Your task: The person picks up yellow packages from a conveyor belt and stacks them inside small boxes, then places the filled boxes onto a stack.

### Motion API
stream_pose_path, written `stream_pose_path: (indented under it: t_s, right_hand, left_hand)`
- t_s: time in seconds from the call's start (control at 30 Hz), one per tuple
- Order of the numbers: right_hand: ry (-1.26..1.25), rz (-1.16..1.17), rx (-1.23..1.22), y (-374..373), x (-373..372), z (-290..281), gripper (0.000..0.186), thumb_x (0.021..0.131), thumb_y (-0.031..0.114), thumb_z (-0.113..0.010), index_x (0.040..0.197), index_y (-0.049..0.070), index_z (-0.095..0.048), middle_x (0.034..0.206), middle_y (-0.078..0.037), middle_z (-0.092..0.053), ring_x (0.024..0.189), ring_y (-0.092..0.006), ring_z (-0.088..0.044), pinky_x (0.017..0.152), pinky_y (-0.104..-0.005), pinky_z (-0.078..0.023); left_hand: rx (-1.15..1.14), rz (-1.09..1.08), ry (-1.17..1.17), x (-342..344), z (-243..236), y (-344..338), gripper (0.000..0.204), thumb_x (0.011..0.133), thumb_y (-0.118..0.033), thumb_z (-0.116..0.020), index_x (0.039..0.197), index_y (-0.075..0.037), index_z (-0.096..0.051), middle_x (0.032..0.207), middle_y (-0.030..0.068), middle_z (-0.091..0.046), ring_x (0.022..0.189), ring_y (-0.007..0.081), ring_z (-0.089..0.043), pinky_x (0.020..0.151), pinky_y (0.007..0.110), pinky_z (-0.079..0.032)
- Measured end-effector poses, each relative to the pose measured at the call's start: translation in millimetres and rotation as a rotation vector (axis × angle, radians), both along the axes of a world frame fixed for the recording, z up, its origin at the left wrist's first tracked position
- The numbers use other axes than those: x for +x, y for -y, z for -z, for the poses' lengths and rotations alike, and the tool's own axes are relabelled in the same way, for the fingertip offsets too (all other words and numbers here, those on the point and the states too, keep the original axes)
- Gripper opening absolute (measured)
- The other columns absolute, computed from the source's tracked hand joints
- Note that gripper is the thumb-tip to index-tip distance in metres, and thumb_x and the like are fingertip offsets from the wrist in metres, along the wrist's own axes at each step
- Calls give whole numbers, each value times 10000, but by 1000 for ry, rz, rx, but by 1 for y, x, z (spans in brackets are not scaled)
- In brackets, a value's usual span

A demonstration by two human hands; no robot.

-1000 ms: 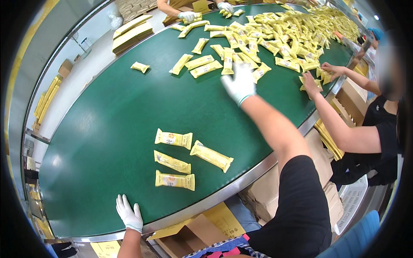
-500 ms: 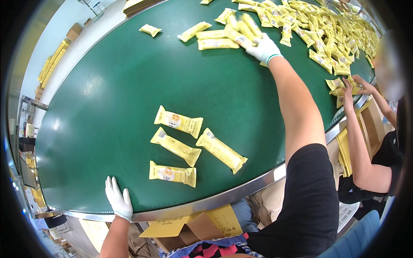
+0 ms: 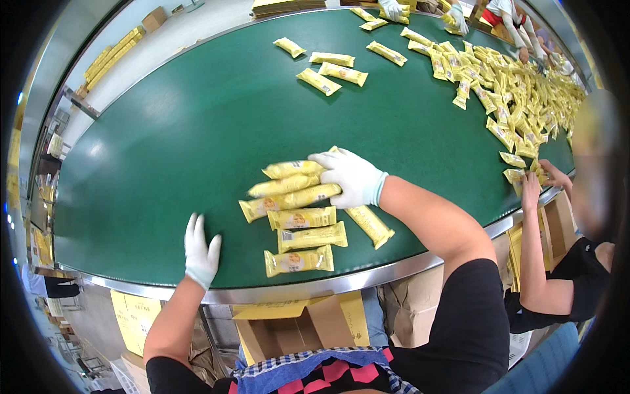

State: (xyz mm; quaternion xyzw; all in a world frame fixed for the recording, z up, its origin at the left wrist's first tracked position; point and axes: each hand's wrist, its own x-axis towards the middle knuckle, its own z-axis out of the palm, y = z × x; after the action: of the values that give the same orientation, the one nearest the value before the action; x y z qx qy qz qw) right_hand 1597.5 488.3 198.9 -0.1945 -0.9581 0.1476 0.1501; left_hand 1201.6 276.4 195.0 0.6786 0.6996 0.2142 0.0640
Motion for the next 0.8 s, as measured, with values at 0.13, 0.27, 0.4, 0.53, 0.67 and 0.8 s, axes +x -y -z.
stream_pose_path:
  t_s: [0.13,0.27,0.4,0.53,0.67,0.8]
  right_hand:
    - [-26,156,-71,29,32,-28,365,671,204,-728,1008,71,-679,1483,-267,-451,1402,-468,-389,1142,-533,-364]
    - [-6,700,-270,66,50,-27,466,838,236,-716,1256,81,-580,1322,-223,-543,1218,-420,-557,1040,-443,-478]
    - [231,784,-310,70,54,-22,415,896,257,-652,1264,78,-585,1166,-157,-612,1125,-362,-602,958,-452,-517]
    - [228,864,-135,70,32,-26,330,909,249,-613,1194,85,-604,1172,-156,-619,1108,-359,-613,959,-456,-521]
    - [186,963,-178,55,8,-21,278,923,227,-602,1157,77,-603,1170,-161,-624,1134,-358,-609,975,-453,-518]
    - [81,1060,-222,52,6,-22,229,918,191,-601,1094,46,-595,1152,-213,-626,1084,-389,-623,951,-460,-516]
  left_hand:
    - [52,374,89,56,-38,-49,620,881,-183,-698,1403,53,-462,1488,300,-412,1383,468,-407,1164,482,-348]
    - [-43,488,6,81,-21,-71,562,860,-158,-674,1379,-18,-510,1293,209,-558,1187,394,-550,1009,470,-449]
    - [-175,509,-47,80,-16,-87,532,859,-158,-659,1354,-18,-523,1161,185,-607,1089,373,-587,945,437,-484]
    - [-151,334,71,73,-40,-65,479,840,-121,-644,1291,8,-548,1097,206,-619,1020,397,-602,913,428,-502]
    - [-181,590,378,110,-67,-39,388,824,-164,-695,1167,-10,-602,1102,216,-616,1029,393,-621,911,432,-515]
    - [-592,828,-82,143,-51,-32,476,844,-280,-731,1214,-23,-576,1171,191,-587,1147,365,-589,992,416,-491]
